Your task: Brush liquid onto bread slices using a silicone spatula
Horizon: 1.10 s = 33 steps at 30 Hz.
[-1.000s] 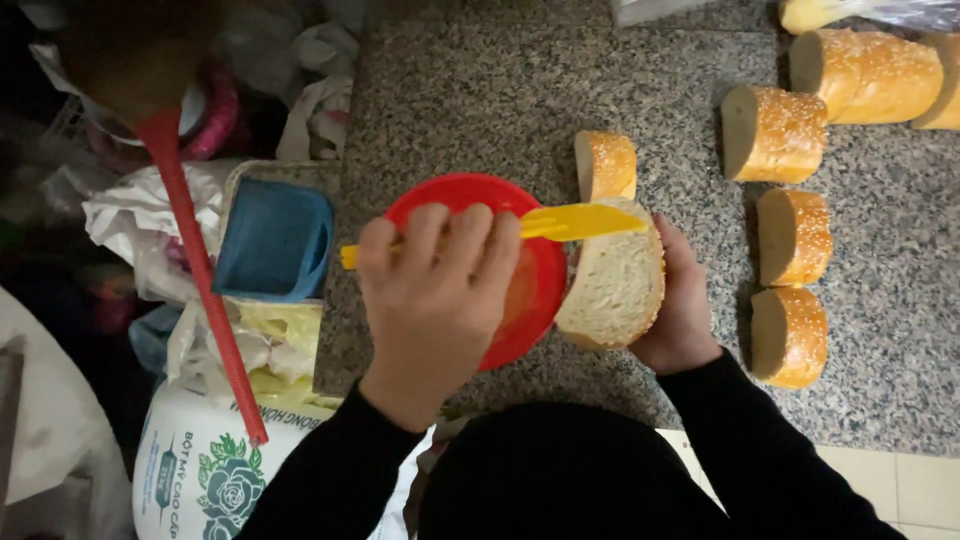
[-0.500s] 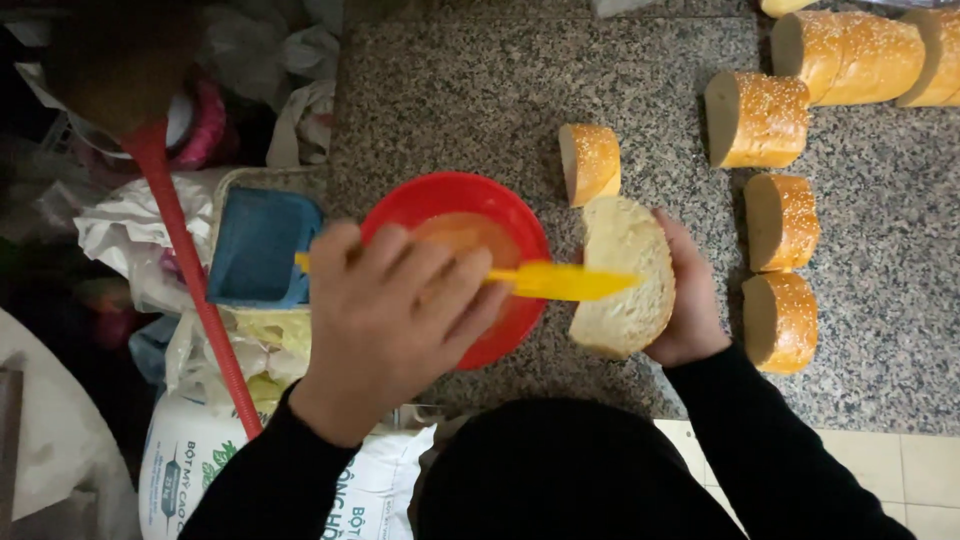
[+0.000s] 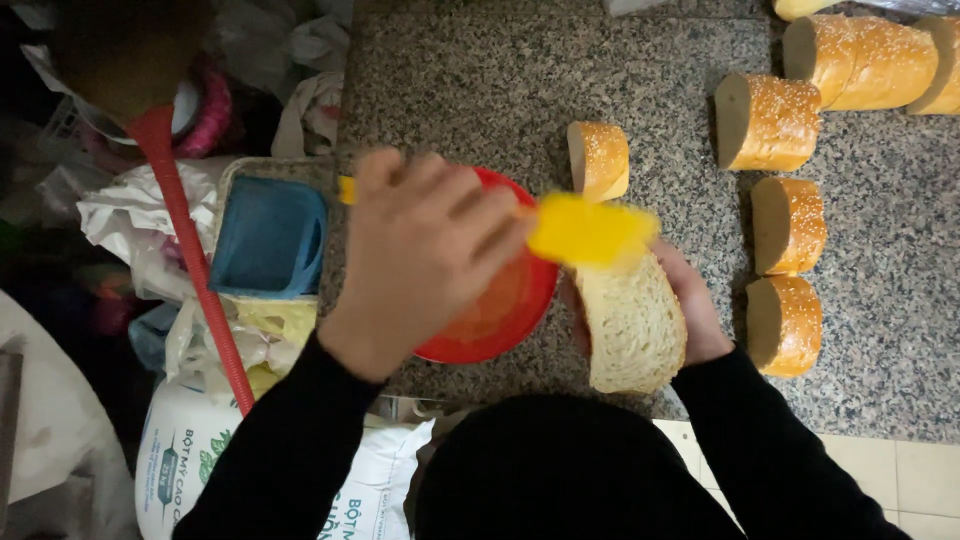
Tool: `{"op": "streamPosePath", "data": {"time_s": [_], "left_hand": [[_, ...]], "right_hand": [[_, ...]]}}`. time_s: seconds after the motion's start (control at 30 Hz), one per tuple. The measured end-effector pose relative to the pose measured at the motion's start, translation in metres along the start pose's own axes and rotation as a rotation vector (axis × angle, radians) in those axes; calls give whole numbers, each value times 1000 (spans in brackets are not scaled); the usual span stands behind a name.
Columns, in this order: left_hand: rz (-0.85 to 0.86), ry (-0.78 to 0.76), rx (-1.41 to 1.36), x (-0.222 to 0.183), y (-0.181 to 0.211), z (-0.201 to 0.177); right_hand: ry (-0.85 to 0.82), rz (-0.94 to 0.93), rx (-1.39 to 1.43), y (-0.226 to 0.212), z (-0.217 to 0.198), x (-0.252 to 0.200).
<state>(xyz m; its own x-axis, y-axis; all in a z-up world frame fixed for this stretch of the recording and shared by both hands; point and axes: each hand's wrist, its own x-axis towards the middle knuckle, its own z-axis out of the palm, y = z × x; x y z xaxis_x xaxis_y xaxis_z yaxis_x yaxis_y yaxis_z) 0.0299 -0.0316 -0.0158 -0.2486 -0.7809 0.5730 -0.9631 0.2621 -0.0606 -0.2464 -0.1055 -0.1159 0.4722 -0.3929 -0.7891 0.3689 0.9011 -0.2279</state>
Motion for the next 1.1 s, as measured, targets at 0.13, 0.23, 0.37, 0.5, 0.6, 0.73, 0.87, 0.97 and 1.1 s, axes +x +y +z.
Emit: {"op": "streamPosePath", "data": {"time_s": [0.13, 0.23, 0.37, 0.5, 0.6, 0.73, 0.87, 0.97, 1.1], "left_hand": [[-102, 92, -30, 0, -1, -9], [-184, -80, -299, -13, 6, -4], [-372, -155, -154, -31, -10, -4], [-393, -269, 149, -47, -11, 3], [-393, -393, 173, -63, 0, 29], [-395, -579, 154, -66, 29, 46], [-379, -499, 185, -65, 51, 63], [-398, -460, 256, -64, 61, 72], [-396, -520, 307, -66, 70, 78]], "right_hand": [[-67, 21, -120, -4, -11, 7], [-51, -73, -135, -5, -25, 16], [-100, 33, -99, -9, -20, 10], [-197, -5, -156, -13, -44, 23], [1, -182, -321, -13, -28, 15], [118, -170, -316, -15, -31, 21], [80, -220, -341, -15, -44, 29], [31, -228, -340, -11, -53, 33], [36, -278, -287, -6, -61, 42]]}}
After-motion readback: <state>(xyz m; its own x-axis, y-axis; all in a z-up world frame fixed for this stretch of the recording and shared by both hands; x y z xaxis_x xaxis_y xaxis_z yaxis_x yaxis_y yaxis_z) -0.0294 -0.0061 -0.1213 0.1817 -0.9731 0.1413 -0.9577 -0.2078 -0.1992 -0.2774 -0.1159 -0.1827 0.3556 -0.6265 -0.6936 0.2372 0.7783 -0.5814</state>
